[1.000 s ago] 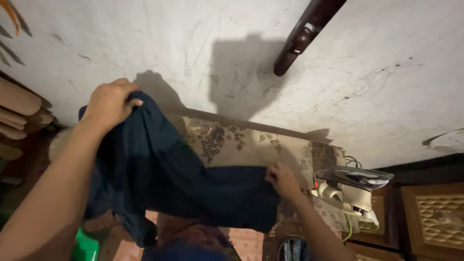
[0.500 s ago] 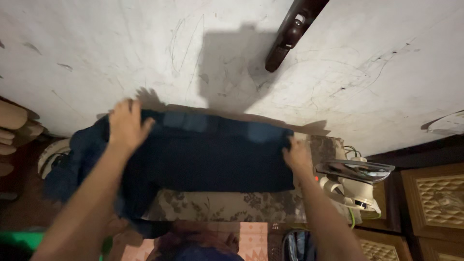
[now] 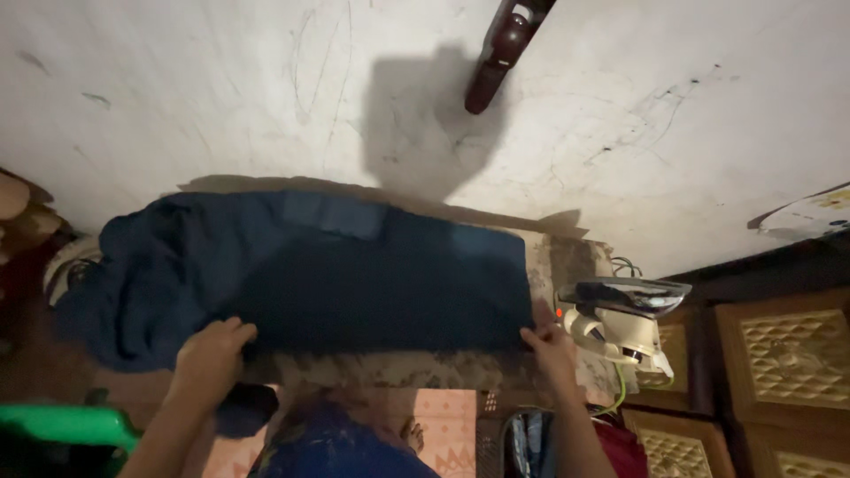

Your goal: The person irons a red garment, a dark blue garment, and a white shirt on an ironing board. They use a spray bottle to moisten the white shirt before ironing it. The person folds the garments after ironing and places them on a nearby chair.

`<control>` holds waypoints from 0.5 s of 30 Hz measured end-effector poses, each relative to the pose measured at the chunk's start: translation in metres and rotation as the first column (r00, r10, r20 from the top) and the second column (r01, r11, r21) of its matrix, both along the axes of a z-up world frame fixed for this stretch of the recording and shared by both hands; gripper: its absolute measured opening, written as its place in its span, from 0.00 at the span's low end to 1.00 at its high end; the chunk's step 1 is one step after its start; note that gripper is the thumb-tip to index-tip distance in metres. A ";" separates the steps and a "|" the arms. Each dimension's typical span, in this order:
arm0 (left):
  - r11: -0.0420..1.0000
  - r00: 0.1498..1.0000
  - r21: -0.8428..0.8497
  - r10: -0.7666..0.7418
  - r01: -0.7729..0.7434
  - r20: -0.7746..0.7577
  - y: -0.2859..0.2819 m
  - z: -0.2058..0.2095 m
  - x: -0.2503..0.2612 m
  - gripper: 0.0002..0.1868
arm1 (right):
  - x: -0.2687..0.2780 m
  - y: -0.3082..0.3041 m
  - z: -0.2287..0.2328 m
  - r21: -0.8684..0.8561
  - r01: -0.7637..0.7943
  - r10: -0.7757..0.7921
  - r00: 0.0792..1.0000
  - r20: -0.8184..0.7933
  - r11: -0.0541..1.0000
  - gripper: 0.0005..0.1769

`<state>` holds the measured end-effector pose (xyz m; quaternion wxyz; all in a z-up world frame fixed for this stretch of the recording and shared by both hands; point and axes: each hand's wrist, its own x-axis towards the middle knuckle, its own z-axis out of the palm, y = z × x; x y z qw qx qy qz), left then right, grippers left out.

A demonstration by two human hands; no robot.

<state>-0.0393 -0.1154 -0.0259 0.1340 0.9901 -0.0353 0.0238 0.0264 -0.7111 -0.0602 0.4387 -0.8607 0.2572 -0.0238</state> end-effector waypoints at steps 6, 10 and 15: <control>0.999 0.998 0.020 0.029 -0.030 0.050 -0.011 -0.014 -0.026 0.15 | -0.031 -0.007 -0.017 -0.264 0.138 -0.074 0.968 0.240 0.955 0.27; 0.972 0.968 -0.063 0.231 -0.225 0.098 -0.029 0.000 -0.044 0.21 | -0.033 -0.012 -0.006 0.100 0.224 -0.234 0.715 0.659 0.969 0.38; 0.896 0.899 -0.261 0.407 -0.359 0.163 -0.045 -0.013 -0.065 0.20 | -0.011 -0.029 0.037 -0.146 0.093 0.022 0.766 0.642 0.985 0.21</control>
